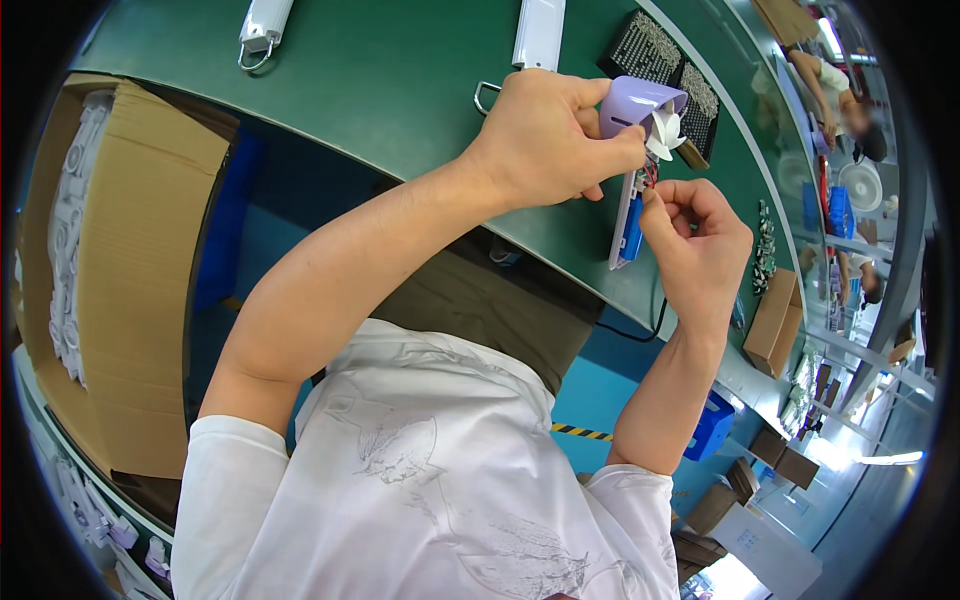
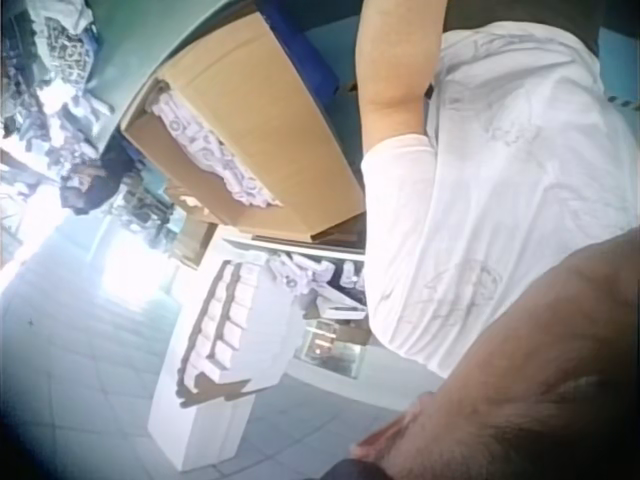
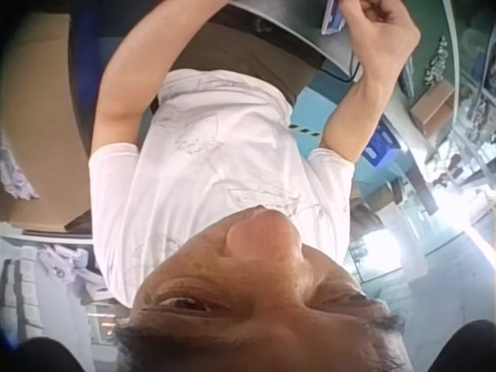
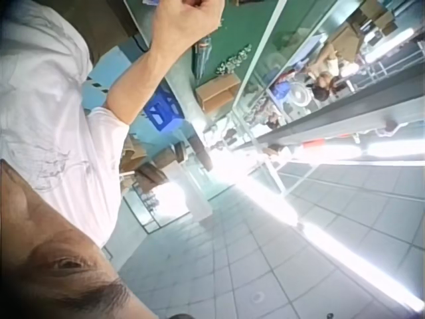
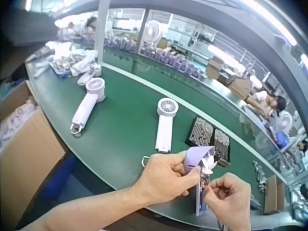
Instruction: Assembling a handheld fan by installing internal components and connecting wires.
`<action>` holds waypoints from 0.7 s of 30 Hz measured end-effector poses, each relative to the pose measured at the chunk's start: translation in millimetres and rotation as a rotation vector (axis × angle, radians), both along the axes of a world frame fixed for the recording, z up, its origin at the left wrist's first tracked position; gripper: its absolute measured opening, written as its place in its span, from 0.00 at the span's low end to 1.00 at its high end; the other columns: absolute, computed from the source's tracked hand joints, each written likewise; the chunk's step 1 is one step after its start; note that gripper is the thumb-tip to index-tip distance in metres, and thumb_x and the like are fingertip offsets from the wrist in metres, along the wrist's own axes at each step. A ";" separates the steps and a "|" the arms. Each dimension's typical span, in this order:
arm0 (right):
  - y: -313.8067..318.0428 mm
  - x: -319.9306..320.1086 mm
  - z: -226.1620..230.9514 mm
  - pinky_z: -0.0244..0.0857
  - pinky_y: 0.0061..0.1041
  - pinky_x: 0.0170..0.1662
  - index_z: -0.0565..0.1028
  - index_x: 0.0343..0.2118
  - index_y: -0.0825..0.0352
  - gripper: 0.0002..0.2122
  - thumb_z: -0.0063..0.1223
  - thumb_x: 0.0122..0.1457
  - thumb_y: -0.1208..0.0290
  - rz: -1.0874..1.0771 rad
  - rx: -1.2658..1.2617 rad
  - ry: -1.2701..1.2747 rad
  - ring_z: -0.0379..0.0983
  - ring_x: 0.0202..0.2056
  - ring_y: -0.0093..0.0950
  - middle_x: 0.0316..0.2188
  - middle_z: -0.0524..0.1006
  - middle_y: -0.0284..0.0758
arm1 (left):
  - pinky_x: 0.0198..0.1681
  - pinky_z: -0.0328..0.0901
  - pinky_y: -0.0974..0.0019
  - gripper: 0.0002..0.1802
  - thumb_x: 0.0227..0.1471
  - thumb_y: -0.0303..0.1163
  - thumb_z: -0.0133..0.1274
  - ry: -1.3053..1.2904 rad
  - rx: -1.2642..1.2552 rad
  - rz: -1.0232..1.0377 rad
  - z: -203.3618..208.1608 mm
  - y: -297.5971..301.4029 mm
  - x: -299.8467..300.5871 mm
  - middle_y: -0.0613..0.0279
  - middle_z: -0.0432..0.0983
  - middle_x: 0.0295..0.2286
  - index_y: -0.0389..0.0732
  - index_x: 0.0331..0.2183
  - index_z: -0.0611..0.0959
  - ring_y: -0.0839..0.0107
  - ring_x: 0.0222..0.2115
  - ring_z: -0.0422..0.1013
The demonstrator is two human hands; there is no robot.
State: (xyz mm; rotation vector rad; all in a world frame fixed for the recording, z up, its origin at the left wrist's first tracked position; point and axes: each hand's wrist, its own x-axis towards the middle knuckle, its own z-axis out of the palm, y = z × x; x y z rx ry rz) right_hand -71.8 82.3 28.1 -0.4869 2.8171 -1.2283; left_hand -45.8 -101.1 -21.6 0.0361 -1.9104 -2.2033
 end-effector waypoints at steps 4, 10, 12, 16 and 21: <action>0.5 -0.2 0.6 0.54 0.14 0.25 0.80 0.28 0.71 0.05 0.63 0.49 0.76 -0.008 0.013 -0.001 0.58 0.22 0.11 0.21 0.75 0.23 | 0.17 0.67 0.76 0.15 0.52 0.30 0.61 0.024 -0.017 0.006 -1.7 0.8 -0.6 0.68 0.77 0.16 0.32 0.41 0.85 0.80 0.15 0.74; 3.2 -2.4 -0.9 0.52 0.14 0.25 0.80 0.28 0.71 0.05 0.63 0.49 0.76 -0.003 0.007 0.006 0.56 0.22 0.10 0.21 0.75 0.23 | 0.17 0.67 0.76 0.15 0.52 0.30 0.61 0.018 -0.018 0.018 -2.1 1.7 -0.6 0.67 0.78 0.16 0.32 0.41 0.85 0.80 0.15 0.74; 3.5 -1.8 -0.9 0.52 0.14 0.25 0.80 0.28 0.71 0.05 0.63 0.49 0.76 -0.002 0.001 0.009 0.56 0.22 0.10 0.21 0.75 0.23 | 0.17 0.67 0.76 0.15 0.52 0.31 0.61 0.026 -0.027 0.016 -2.5 2.3 -0.8 0.67 0.78 0.16 0.32 0.40 0.85 0.80 0.15 0.74; 3.0 0.4 -1.4 0.50 0.13 0.24 0.80 0.28 0.71 0.05 0.64 0.50 0.76 -0.014 -0.035 -0.009 0.55 0.22 0.09 0.21 0.75 0.22 | 0.17 0.67 0.76 0.15 0.52 0.31 0.61 0.025 -0.020 0.021 -3.4 1.7 -0.9 0.68 0.77 0.16 0.32 0.40 0.85 0.80 0.15 0.74; 4.4 -0.7 -5.8 0.48 0.12 0.23 0.80 0.29 0.71 0.04 0.64 0.51 0.76 -0.013 -0.089 -0.051 0.54 0.21 0.08 0.21 0.75 0.21 | 0.17 0.67 0.76 0.14 0.53 0.30 0.60 0.008 -0.017 0.003 -4.1 0.1 0.1 0.68 0.77 0.15 0.31 0.40 0.84 0.80 0.15 0.74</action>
